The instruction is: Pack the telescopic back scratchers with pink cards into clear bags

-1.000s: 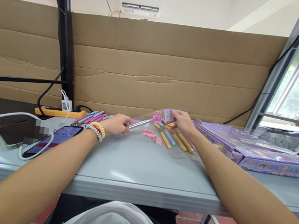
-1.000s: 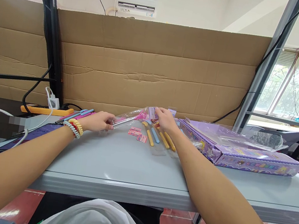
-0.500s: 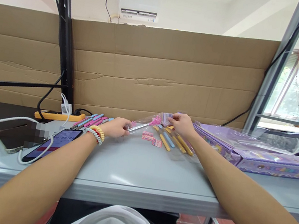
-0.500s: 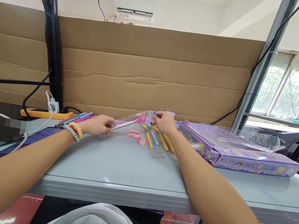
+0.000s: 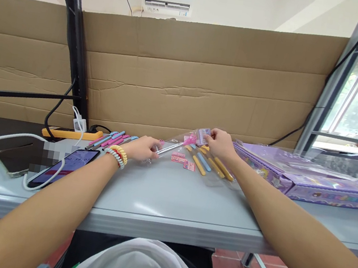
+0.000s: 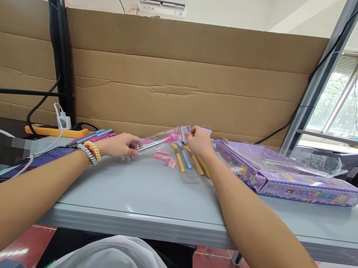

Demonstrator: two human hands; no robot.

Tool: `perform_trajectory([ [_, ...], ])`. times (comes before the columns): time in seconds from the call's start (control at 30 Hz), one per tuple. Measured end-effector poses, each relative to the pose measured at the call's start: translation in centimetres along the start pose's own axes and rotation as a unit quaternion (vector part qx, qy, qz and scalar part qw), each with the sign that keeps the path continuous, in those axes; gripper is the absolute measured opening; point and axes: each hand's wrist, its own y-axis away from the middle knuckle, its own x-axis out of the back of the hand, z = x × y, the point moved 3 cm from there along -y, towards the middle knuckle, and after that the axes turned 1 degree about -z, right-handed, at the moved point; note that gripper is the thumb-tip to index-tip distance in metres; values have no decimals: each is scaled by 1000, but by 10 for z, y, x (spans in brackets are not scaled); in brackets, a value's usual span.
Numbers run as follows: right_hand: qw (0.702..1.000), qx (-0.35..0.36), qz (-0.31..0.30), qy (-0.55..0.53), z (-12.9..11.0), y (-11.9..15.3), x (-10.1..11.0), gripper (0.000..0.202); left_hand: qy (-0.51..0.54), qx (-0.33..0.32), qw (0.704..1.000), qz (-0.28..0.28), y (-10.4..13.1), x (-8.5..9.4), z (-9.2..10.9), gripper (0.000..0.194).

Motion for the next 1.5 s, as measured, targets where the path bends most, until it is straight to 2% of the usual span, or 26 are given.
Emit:
perform_trajectory([
  [0.07, 995, -14, -53, -80, 1, 3, -6, 4, -1, 6, 1000, 6, 1, 1, -1, 27],
  [0.17, 988, -24, -90, -122, 2, 7, -11, 11, 16, 13, 1000, 0, 1, 0, -1, 30],
  [0.3, 995, -16, -55, -87, 0, 9, -7, 9, 18, 1, 1000, 3, 1, -1, 0, 32],
  [0.43, 991, -12, -18, -133, 0, 8, -5, 9, -32, -2, 999, 25, 0, -4, 0, 38],
  [0.63, 992, 13, 20, -128, 1, 8, -3, 18, -109, -18, 987, 119, -4, -5, 3, 53],
  [0.8, 994, 46, 76, -56, 3, 7, 1, 39, -35, -18, 984, 173, -8, 0, -1, 59],
  [0.87, 994, 64, 83, -30, 2, 6, 2, 35, 11, 0, 984, 180, -9, 0, -5, 65],
  [0.97, 993, 84, 82, 3, 0, 4, 2, 19, 83, 39, 986, 139, -8, -4, -9, 70],
  [1.03, 994, 66, 81, 15, 2, 3, 1, 18, 123, 65, 985, 100, -6, -6, -10, 70],
  [1.13, 993, 54, 100, 21, 6, 1, 0, 19, 157, 94, 983, 15, -1, -6, -8, 70],
  [1.2, 993, 49, 106, 17, 8, 0, 1, 20, 164, 85, 982, -49, 4, -5, -4, 67],
  [1.33, 993, 47, 109, 7, 10, 1, 1, 20, 162, 91, 978, -98, 10, -2, -7, 80],
  [1.5, 992, 91, 76, -44, 8, 3, -2, 25, 96, 99, 985, -100, 4, -8, -13, 59],
])
